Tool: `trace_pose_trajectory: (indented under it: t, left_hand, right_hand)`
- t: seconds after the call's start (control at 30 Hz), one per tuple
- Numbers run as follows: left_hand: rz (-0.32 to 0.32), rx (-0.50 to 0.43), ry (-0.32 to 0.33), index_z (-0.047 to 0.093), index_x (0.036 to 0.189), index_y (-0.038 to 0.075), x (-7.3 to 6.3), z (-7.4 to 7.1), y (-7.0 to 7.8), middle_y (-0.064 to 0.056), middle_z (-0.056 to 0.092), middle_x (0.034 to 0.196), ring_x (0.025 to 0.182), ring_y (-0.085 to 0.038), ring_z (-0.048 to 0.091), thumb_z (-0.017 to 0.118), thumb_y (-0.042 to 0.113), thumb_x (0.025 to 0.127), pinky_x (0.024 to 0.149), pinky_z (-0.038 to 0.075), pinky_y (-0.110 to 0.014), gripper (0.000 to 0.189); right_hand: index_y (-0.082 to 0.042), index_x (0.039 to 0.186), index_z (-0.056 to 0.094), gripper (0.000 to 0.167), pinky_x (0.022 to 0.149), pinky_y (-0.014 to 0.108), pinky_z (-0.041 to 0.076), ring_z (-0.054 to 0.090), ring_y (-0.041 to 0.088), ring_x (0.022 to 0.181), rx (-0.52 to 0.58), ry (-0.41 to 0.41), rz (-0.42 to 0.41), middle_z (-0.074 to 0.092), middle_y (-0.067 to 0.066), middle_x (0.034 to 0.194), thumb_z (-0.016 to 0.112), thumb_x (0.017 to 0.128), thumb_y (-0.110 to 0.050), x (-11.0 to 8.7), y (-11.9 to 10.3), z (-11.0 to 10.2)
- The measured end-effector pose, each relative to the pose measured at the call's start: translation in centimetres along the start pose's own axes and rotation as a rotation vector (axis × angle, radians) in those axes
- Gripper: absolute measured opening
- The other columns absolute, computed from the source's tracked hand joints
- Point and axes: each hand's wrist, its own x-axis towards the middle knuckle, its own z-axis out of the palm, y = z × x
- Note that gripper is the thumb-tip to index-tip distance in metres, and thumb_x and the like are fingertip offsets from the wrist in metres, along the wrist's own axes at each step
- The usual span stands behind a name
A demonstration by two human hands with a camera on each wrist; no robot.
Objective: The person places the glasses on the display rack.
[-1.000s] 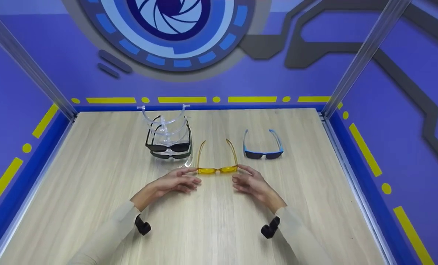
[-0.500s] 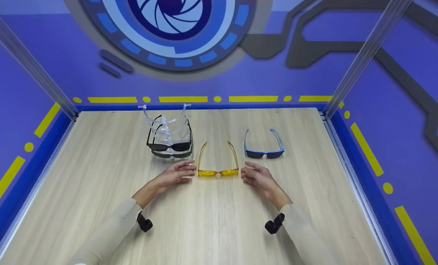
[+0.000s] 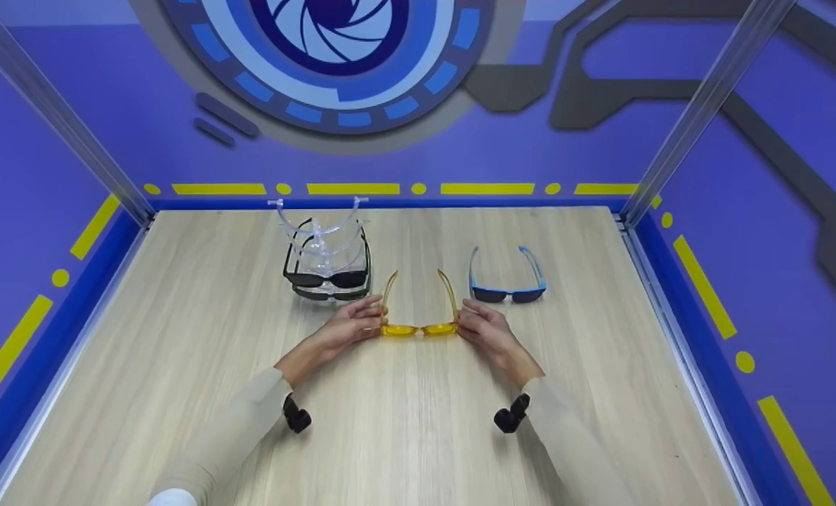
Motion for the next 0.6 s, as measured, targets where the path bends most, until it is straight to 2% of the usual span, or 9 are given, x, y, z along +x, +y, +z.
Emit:
trace_pose_trajectory:
  t: [0.27,0.4,0.6]
  left_hand:
    - [0.011,-0.008,0.026,0.036,0.156,0.0,0.46,0.08,0.02,-0.028,0.051,0.146,0.102,-0.015,0.064,0.06,-0.006,0.096,0.103,0.057,-0.041,0.065]
    - [0.01,-0.004,0.021,0.038,0.155,0.001,0.32,0.18,0.05,-0.027,0.052,0.145,0.102,-0.014,0.065,0.061,-0.006,0.095,0.104,0.057,-0.042,0.065]
    - [0.012,0.01,0.003,0.039,0.153,-0.001,-0.08,0.4,0.13,-0.027,0.056,0.142,0.098,-0.012,0.068,0.063,-0.006,0.094,0.1,0.059,-0.041,0.065]
  right_hand:
    - [0.002,0.161,0.022,0.063,0.122,0.04,0.038,0.056,0.016,0.133,-0.02,0.002,-0.002,0.039,0.024,0.16,0.052,0.107,-0.013,0.28,-0.12,0.17]
    - [0.003,0.159,0.026,0.062,0.12,0.038,0.041,0.059,0.013,0.129,-0.046,0.008,-0.011,0.05,0.02,0.153,0.055,0.106,-0.013,0.11,-0.31,0.25]
    - [0.005,0.155,0.035,0.06,0.112,0.035,0.051,0.067,0.011,0.118,-0.031,0.025,-0.017,0.069,0.006,0.135,0.06,0.103,-0.009,-0.65,-0.53,0.11]
